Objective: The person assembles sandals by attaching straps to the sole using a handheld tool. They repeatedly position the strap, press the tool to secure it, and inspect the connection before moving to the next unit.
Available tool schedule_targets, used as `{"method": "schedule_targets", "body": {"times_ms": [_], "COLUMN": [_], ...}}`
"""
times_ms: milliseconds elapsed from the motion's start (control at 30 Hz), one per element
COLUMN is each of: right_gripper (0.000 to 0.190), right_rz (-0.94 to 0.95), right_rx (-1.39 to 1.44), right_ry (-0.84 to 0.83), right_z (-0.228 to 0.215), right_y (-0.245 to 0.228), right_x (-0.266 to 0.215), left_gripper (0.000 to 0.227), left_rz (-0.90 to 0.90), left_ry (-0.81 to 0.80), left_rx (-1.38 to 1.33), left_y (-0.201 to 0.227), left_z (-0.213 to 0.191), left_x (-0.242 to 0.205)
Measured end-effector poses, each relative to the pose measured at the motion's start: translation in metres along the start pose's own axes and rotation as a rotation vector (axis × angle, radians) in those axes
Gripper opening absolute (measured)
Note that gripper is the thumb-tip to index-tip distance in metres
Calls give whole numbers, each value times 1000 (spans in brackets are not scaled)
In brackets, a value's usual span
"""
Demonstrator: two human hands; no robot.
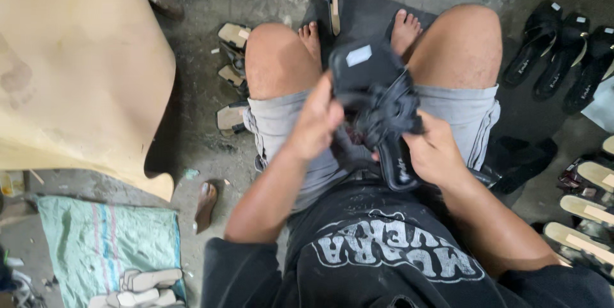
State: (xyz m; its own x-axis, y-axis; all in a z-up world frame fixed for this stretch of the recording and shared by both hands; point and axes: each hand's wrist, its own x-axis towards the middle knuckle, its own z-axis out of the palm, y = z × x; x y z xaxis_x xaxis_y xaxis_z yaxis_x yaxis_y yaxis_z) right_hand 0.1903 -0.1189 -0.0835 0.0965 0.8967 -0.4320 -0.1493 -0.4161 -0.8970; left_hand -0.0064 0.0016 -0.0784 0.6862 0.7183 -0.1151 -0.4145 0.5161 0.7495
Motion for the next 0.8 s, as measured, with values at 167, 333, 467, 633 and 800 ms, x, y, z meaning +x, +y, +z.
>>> {"method": "schedule_targets", "body": {"times_ms": [167,333,467,633,800], "right_gripper": [26,23,25,60,58], "right_rz": [165,218,33,-163,-57], "right_rx": [-110,-127,-301,-843,-1229], "right_ry": [-118,-56,-49,-110,-313], "right_z": [2,10,8,11,-14], "right_y": [-12,-19,-35,-66,-77], "right_x": [-14,-12,-10,-23,-36], "left_gripper": [39,34,68,127,122], "left_rz": [-112,-94,28,30,-104], "left_ry": [94,129,109,94,-62], "left_rx": [211,343,299,758,596], "left_y": [6,1,12,24,29], "left_z": [-6,-11,-8,13,-10], "left_x": [7,6,6,-3,-7]}}
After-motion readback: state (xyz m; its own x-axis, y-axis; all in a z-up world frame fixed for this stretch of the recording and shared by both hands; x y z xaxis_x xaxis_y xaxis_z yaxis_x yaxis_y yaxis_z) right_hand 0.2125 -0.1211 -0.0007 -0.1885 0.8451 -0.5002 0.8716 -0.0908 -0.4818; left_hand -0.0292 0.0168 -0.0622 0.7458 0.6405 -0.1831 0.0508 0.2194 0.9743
